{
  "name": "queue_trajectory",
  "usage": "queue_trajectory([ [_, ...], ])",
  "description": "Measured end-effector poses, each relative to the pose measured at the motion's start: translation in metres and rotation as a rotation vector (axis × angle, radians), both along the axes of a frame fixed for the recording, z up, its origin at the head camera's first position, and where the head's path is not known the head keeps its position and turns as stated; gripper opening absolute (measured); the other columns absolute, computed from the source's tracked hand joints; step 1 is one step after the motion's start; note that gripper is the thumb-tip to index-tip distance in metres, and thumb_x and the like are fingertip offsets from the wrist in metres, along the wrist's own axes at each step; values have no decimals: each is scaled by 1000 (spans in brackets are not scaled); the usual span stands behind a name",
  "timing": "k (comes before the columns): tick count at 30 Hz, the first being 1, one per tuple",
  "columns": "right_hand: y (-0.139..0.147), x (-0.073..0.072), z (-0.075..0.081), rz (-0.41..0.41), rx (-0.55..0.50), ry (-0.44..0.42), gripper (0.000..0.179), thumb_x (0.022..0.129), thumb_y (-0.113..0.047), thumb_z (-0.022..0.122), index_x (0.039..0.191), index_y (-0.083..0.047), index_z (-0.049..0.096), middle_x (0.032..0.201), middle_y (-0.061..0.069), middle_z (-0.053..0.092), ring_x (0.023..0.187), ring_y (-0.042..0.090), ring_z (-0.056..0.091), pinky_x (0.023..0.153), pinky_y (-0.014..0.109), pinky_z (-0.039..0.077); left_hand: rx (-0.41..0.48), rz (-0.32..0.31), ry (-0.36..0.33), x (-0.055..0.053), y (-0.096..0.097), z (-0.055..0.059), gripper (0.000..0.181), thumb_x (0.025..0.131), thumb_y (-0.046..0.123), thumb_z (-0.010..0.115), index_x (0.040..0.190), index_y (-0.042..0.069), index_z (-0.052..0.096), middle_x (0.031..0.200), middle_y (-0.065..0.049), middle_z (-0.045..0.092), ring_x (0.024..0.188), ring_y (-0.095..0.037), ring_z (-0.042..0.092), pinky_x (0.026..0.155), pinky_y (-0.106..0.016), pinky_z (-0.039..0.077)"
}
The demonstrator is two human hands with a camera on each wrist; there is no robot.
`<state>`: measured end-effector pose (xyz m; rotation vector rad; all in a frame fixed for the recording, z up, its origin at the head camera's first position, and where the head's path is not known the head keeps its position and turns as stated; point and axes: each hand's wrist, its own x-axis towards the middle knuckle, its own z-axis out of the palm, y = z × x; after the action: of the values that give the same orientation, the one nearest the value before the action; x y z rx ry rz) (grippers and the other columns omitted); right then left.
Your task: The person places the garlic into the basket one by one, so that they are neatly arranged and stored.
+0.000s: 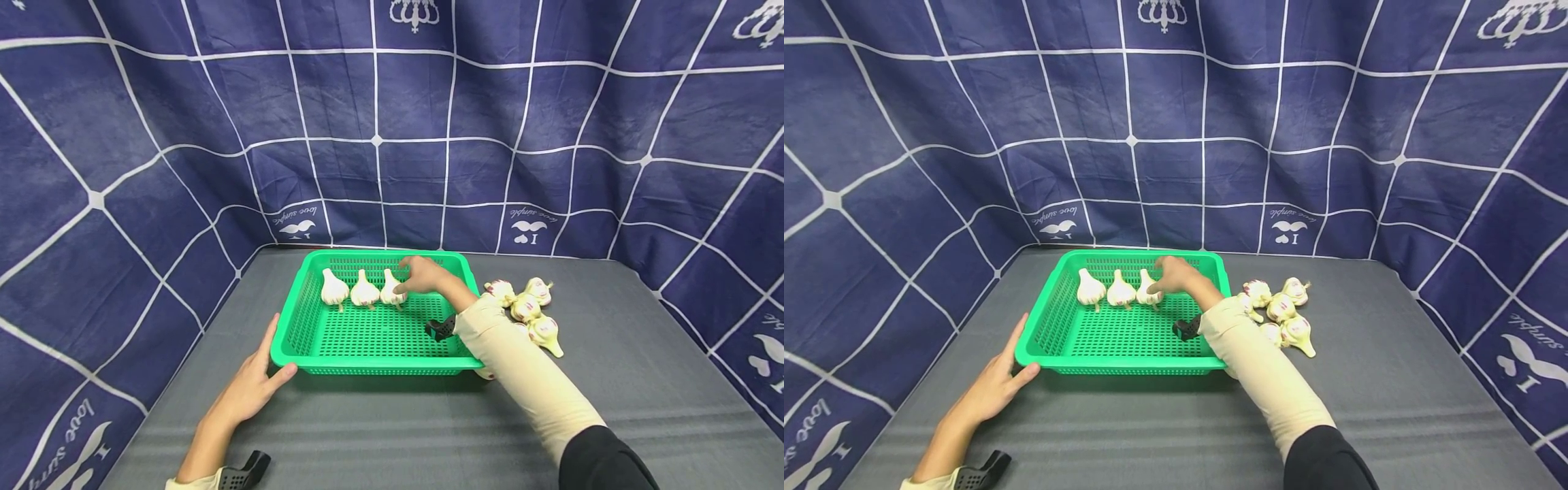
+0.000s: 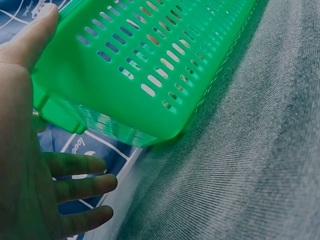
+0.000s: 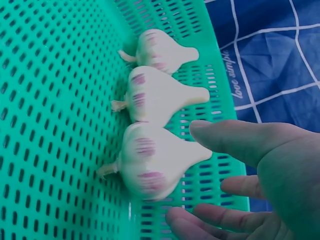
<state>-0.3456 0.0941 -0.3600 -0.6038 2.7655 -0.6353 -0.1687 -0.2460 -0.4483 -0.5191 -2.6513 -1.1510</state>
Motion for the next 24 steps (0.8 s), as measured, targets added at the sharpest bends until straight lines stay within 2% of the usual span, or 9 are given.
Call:
queue_trajectory([
  [2, 3, 0, 1, -4, -6, -1, 71, 88, -34, 75, 144, -1, 47, 114, 14, 68, 105, 27, 64, 88, 41, 51, 2, 3, 3, 1, 0, 0, 96, 93, 23, 69, 161, 21, 1, 152, -30, 34, 133, -49, 40, 100, -66, 32],
  [9, 15, 5, 6, -23, -48, -28, 67, 90, -33, 71, 144, 0, 47, 120, 17, 64, 104, 26, 63, 87, 42, 51, -15, 7, 16, 3, 1, 1, 95, 93, 25, 69, 161, 18, 3, 149, -33, 36, 131, -52, 41, 100, -66, 33],
  [11, 18, 7, 8, -29, -54, -30, 66, 91, -32, 71, 142, 1, 47, 103, 11, 66, 85, 18, 63, 78, 37, 51, -14, 7, 10, 3, 1, 1, 95, 93, 25, 69, 161, 20, 2, 149, -33, 35, 132, -51, 40, 101, -66, 33],
  [13, 20, 9, 10, -31, -60, -31, 68, 91, -32, 71, 143, 3, 45, 82, 4, 59, 65, 12, 51, 66, 32, 46, -14, 7, 5, 2, 1, 0, 95, 93, 26, 69, 161, 21, 2, 149, -33, 35, 132, -51, 40, 100, -66, 33],
  [15, 23, 12, 11, -32, -65, -24, 70, 90, -33, 71, 143, 4, 42, 75, 1, 51, 58, 10, 40, 61, 30, 40, -13, 7, -1, 2, 1, 1, 95, 93, 26, 68, 161, 22, 1, 150, -33, 35, 132, -51, 40, 100, -66, 33],
  [17, 26, 14, 13, -36, -74, -25, 73, 90, -33, 71, 145, 3, 38, 80, 7, 58, 61, 12, 45, 63, 31, 41, -16, 10, -6, 2, 1, 1, 96, 93, 26, 69, 161, 22, 1, 150, -32, 34, 132, -51, 39, 100, -66, 33],
  [20, 31, 19, 16, -39, -89, -21, 74, 90, -34, 72, 144, 2, 37, 115, 21, 63, 90, 24, 63, 78, 37, 50, -17, 11, -10, 2, 0, 2, 96, 93, 27, 69, 161, 23, 0, 151, -32, 33, 133, -51, 38, 100, -66, 32],
  [22, 34, 22, 18, -32, -97, -13, 74, 90, -34, 72, 144, 2, 36, 129, 26, 58, 109, 33, 61, 88, 43, 50, -16, 11, -8, 2, 0, 2, 96, 93, 27, 69, 161, 23, 0, 152, -31, 32, 133, -51, 38, 101, -66, 32],
  [24, 37, 25, 20, -20, -106, -5, 73, 91, -33, 72, 143, 4, 37, 130, 28, 57, 114, 37, 59, 90, 46, 50, -13, 9, -9, 2, 0, 3, 96, 93, 27, 69, 161, 22, 0, 152, -31, 32, 133, -51, 38, 101, -66, 32],
])
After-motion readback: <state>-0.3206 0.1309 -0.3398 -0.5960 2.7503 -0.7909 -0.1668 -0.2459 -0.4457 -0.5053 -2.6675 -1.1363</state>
